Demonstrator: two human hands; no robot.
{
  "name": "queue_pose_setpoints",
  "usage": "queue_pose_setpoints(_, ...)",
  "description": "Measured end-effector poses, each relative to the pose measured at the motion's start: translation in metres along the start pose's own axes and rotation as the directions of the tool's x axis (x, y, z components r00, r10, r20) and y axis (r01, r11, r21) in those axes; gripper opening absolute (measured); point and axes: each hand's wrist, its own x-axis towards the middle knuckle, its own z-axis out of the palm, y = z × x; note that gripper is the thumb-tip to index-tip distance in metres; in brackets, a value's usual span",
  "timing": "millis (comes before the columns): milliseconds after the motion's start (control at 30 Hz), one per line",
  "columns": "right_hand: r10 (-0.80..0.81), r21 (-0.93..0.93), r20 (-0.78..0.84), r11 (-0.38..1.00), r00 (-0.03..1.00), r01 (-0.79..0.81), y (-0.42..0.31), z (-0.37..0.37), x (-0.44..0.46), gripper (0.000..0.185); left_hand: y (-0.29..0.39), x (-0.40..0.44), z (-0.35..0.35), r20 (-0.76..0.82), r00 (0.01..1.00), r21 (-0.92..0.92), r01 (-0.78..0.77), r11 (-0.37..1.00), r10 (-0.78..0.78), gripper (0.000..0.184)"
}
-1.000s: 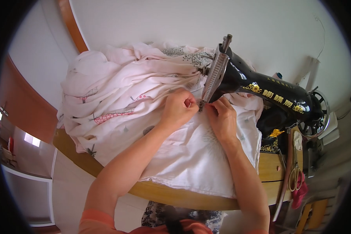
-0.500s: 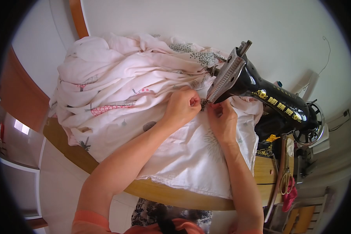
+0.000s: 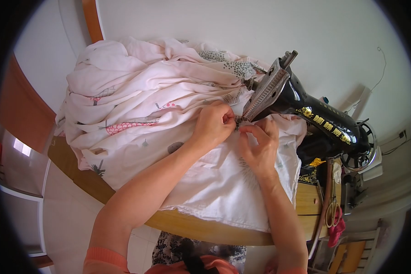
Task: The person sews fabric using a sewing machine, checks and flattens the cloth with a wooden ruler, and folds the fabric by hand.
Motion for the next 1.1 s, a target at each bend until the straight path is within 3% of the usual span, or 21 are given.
queue_pose_setpoints(267,0.251,-0.115,0.066,0.963,0.966,-0.243,0.0011,0.0120,-0.0013,0.012,-0.0035,-0.0006,0.0011,0.008,0.999,-0.002,-0.048,0.999,0.048,0.005)
queue_pose_setpoints(567,0.378,0.049,0.109,0.922,0.919,-0.385,0.0043,0.0129,0.0007,0.017,-0.0026,-0.0004,0.0002,0.004,0.999,-0.005,-0.036,0.999,0.036,0.005)
queue_pose_setpoints(1100,0.414,0.147,0.143,0.890,0.899,-0.432,0.0083,0.0133,0.0019,0.011,-0.0026,-0.0004,0.0008,-0.009,0.998,0.015,-0.069,0.997,0.069,0.005)
